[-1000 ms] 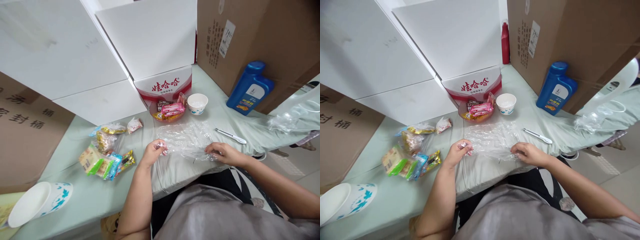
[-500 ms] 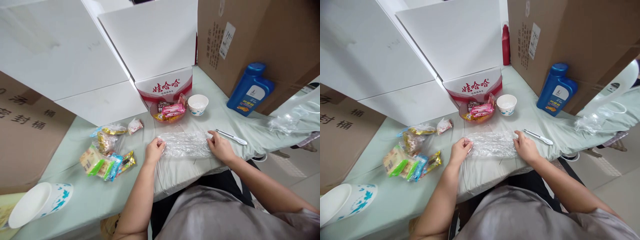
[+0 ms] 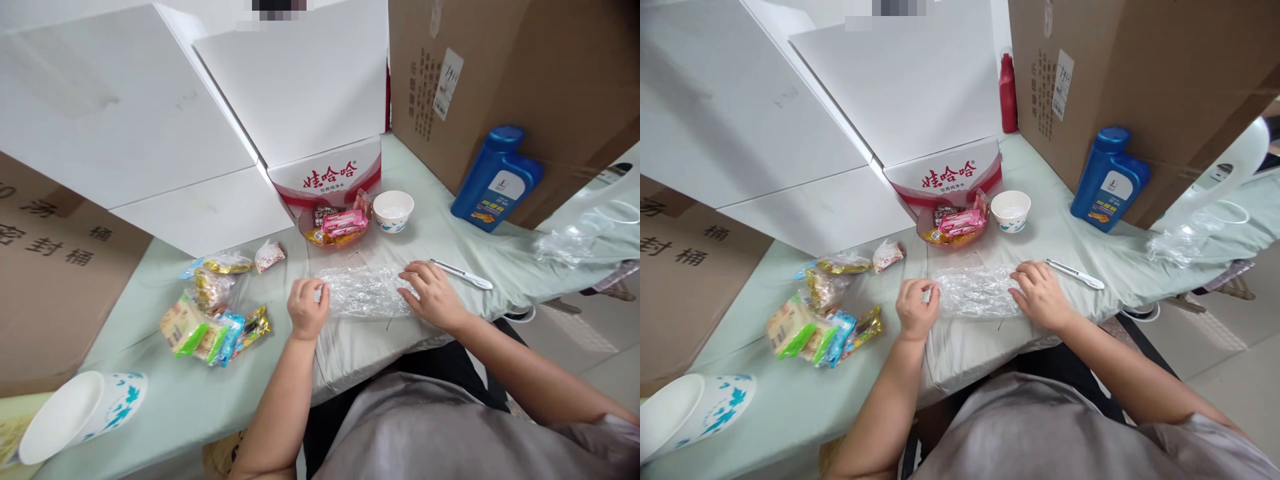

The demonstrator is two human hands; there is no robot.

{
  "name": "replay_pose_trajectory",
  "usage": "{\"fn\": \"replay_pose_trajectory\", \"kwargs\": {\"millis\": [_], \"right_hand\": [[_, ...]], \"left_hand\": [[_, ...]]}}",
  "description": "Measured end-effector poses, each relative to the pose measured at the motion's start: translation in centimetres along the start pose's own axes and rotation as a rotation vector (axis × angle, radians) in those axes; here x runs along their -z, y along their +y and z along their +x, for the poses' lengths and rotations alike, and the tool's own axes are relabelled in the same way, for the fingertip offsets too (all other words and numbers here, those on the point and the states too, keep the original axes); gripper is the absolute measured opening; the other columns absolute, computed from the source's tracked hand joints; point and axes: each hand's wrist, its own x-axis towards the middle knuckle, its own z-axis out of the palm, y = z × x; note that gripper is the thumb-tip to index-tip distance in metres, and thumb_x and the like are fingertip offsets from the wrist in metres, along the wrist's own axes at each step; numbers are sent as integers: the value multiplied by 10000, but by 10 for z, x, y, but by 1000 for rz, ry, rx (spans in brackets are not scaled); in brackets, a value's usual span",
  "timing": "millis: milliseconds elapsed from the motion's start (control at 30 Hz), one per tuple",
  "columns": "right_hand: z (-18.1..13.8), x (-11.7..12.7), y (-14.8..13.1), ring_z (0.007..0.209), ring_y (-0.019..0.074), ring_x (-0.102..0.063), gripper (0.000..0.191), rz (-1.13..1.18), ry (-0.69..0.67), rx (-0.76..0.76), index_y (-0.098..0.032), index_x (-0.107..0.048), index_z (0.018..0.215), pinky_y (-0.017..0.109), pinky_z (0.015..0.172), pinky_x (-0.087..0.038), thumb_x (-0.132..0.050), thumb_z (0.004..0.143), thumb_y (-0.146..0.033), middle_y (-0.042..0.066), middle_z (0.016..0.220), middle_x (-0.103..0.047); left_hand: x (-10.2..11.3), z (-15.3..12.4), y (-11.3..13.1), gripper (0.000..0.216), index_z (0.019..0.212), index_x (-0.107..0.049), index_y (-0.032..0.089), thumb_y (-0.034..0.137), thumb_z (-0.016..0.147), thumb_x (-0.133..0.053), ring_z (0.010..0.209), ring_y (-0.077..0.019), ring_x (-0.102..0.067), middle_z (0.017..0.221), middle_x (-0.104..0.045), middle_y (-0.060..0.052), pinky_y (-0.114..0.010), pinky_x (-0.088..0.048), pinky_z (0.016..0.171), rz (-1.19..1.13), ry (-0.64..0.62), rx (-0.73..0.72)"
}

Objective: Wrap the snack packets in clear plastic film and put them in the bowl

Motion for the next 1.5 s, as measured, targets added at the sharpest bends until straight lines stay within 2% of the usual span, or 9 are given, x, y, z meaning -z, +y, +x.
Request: {"fn": "replay_pose_trajectory", "kwargs": {"millis": [133, 267, 400, 500, 633, 833, 1200, 1367, 1500], "right_hand": [[-3, -22, 2, 1424, 377, -251, 744, -9, -241, 103, -160, -445, 1431, 573, 1122, -218, -498, 871, -647, 169, 1499, -411], [-13, -30, 10, 1449, 404, -169, 890, 15, -308, 65, -170, -361, 1488, 618, 1126, -174, -467, 821, -750, 185, 1548, -317], [-29, -13, 15, 1465, 397, -101, 953, 112, -306, 167, -166, -356, 1493, 648, 1129, -142, -533, 769, -760, 188, 1558, -292], [-42, 2, 20, 1435, 361, -251, 879, 207, -336, 218, -170, -420, 1457, 603, 1139, -203, -605, 773, -690, 177, 1500, -407], [-60, 13, 29, 1300, 309, -475, 634, 280, -312, 217, -186, -555, 1337, 524, 1078, -355, -636, 831, -561, 155, 1389, -546], [-74, 23, 24, 1180, 251, -574, 220, 345, -222, 241, -237, -670, 1111, 476, 995, -439, -544, 940, -293, 88, 1195, -682], [-61, 39, 21, 953, 224, -669, 227, 608, -179, -85, -231, -647, 997, 413, 859, -543, -435, 967, -306, 83, 984, -722], [-68, 37, 31, 1057, 232, -649, 258, 694, -124, -285, -238, -639, 993, 414, 926, -521, -418, 970, -370, 77, 1085, -706], [-70, 30, 33, 858, 218, -696, 273, 728, -159, -421, -234, -607, 933, 375, 779, -557, -408, 967, -418, 59, 924, -713]], "left_hand": [[-5, -5, 8, 470, 1309, -542, 234, 451, 893, -562, 1336, -318, -417, 1381, -536, -117, -512, -333, 1088, 26, -543, -191], [-9, -10, 8, 657, 1472, -352, 286, 527, 891, -540, 1471, -349, -166, 1583, -270, -107, -628, -134, 1141, 114, -763, -113], [-2, -5, 13, 630, 1385, -476, 234, 489, 832, -636, 1445, -349, -220, 1525, -361, -135, -587, -172, 1148, 33, -651, -123], [5, -1, 20, 489, 1165, -629, 218, 436, 742, -745, 1312, -320, -405, 1325, -539, -114, -492, -314, 1110, -109, -644, -164], [8, -1, 22, 605, 1102, -643, 246, 479, 583, -848, 1207, -309, -471, 1229, -563, -80, -467, -395, 1048, -230, -786, -178], [7, -1, 18, 623, 1071, -625, 244, 431, 535, -881, 1254, -305, -456, 1284, -561, -74, -482, -359, 1088, -265, -801, -208], [14, 3, 14, 192, 789, -622, 221, 82, 658, -608, 1288, -266, -466, 1289, -582, -58, -453, -377, 1095, -342, -806, -184], [24, 7, 9, 124, 720, -573, 206, 96, 689, -526, 1215, -256, -543, 1217, -629, -84, -421, -423, 1042, -499, -794, 2], [27, 7, 5, 49, 783, -512, 211, 255, 795, -532, 846, -202, -680, 854, -687, -50, -329, -524, 791, -705, -717, 331]]}}
